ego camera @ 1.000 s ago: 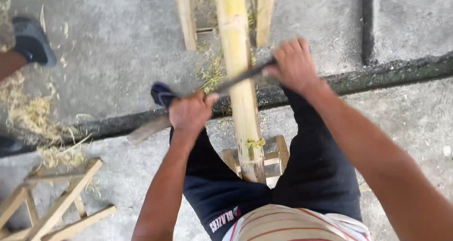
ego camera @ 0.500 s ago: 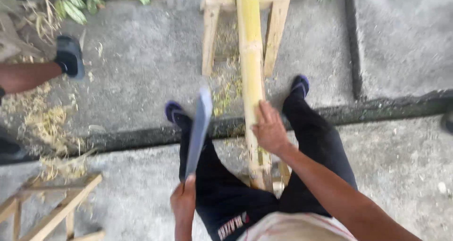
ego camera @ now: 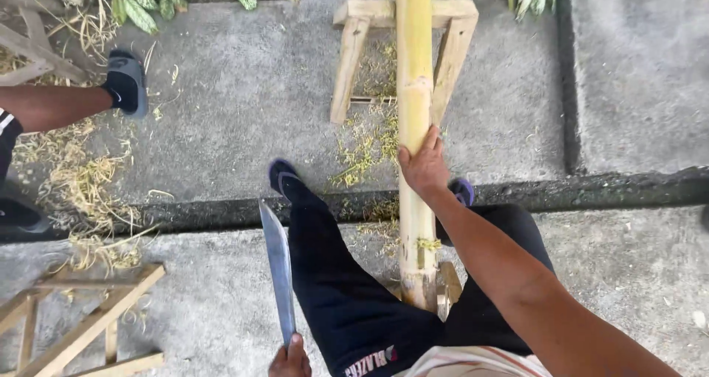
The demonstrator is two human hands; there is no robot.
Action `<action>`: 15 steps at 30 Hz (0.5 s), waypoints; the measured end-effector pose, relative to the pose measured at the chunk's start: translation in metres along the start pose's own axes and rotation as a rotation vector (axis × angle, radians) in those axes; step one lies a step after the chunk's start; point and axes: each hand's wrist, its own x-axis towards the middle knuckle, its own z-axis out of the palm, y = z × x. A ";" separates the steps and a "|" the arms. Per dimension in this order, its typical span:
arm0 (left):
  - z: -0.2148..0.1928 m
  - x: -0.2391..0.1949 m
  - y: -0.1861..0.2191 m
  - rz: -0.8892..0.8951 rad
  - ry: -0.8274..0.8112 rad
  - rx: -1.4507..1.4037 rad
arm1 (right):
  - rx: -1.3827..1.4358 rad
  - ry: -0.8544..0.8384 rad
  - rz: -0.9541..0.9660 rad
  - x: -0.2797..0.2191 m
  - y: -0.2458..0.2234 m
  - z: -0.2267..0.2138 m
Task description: Scraping the outer layer of a long bamboo pole using a large machete tool while seated.
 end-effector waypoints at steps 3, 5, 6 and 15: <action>-0.003 -0.031 0.141 -0.036 -0.065 0.028 | 0.062 -0.042 0.113 0.021 -0.008 -0.009; 0.003 -0.044 0.204 0.068 -0.086 0.124 | 0.078 -0.073 0.126 0.035 0.001 -0.008; 0.011 -0.050 0.238 0.066 -0.132 0.065 | 0.136 -0.084 0.112 0.043 0.004 -0.009; 0.100 -0.015 0.410 0.346 -0.456 0.074 | 0.491 -0.188 0.056 0.058 0.005 -0.024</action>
